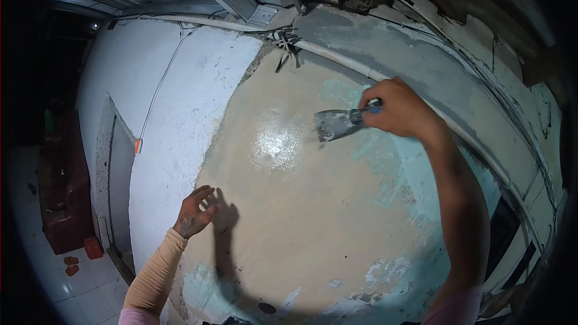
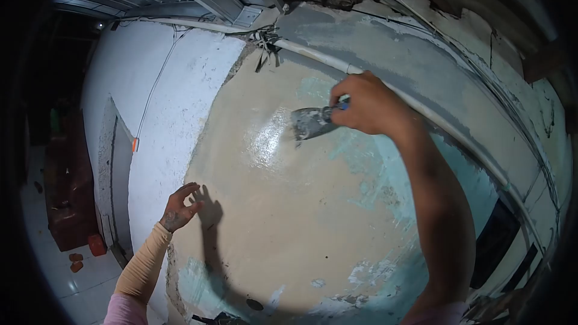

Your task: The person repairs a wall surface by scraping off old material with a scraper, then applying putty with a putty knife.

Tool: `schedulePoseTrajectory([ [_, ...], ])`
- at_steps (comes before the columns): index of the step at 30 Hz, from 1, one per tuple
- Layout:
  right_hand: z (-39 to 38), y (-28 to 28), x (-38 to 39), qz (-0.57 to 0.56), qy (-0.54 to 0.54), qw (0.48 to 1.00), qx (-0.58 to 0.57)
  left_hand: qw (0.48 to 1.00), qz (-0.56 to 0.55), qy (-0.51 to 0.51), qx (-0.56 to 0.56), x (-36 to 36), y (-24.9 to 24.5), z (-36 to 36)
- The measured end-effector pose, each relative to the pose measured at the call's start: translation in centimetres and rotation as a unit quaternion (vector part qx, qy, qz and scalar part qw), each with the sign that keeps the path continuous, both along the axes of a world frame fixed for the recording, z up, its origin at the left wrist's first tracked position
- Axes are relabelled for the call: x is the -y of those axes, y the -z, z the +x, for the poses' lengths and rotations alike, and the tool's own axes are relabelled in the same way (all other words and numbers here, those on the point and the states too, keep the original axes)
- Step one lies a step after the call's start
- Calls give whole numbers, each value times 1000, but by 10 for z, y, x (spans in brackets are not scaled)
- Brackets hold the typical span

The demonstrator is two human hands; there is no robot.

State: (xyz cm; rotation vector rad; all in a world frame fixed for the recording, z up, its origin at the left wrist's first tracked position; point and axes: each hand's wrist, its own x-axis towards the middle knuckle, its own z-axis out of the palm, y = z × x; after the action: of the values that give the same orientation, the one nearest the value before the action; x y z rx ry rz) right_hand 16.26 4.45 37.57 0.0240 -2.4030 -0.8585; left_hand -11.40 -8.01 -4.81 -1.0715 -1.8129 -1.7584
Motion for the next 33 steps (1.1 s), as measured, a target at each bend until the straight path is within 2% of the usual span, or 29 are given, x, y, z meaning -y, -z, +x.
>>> schedulePoseTrajectory([
  [3, 2, -17, -6, 20, 5, 1000, 15, 994, -39, -23, -104, 0, -18, 19],
  [4, 11, -31, -1, -30, 35, 999, 17, 993, -55, -13, -105, 5, -25, 24],
  [5, 16, -40, -11, -2, 14, 1000, 1, 992, -70, 0, -102, 10, -33, 30],
  [7, 6, -21, -9, -80, 25, 996, 27, 987, -79, -19, -140, 5, -44, 19],
  [9, -24, 18, -8, -81, 40, 989, 116, 978, -84, -33, -190, -6, -61, 15],
  [10, -27, 28, -6, -21, 43, 995, 91, 971, -86, -43, -221, -9, -73, 13],
  [14, 9, -30, -9, -61, 54, 996, 28, 955, -89, -81, -271, -5, -99, -17],
  [17, 5, -18, -15, -64, 17, 997, 41, 942, -89, -101, -308, -2, -126, -51],
  [19, -23, 11, -3, -69, 60, 989, 116, 928, -81, -144, -335, -6, -164, -58],
  [21, -21, 7, 9, -27, 65, 993, 99, 906, -44, -155, -390, -8, -210, -60],
  [23, -3, -32, -6, -46, 12, 997, 61, 896, -27, -150, -416, -12, -254, -69],
  [25, 15, -41, -11, -75, -21, 996, -51, 898, -32, -172, -403, -18, -285, -72],
  [27, 23, -43, -14, -95, -29, 987, -124, 909, -40, -148, -387, -32, -297, -64],
  [28, 20, -42, -20, -105, -29, 987, -122, 915, -43, -133, -379, -38, -299, -60],
  [31, 13, -22, -33, -117, -69, 979, -154, 913, -46, -162, -372, -56, -271, -45],
  [33, 19, -9, -28, -95, -33, 976, -195, 922, -15, -125, -367, -59, -260, -54],
])
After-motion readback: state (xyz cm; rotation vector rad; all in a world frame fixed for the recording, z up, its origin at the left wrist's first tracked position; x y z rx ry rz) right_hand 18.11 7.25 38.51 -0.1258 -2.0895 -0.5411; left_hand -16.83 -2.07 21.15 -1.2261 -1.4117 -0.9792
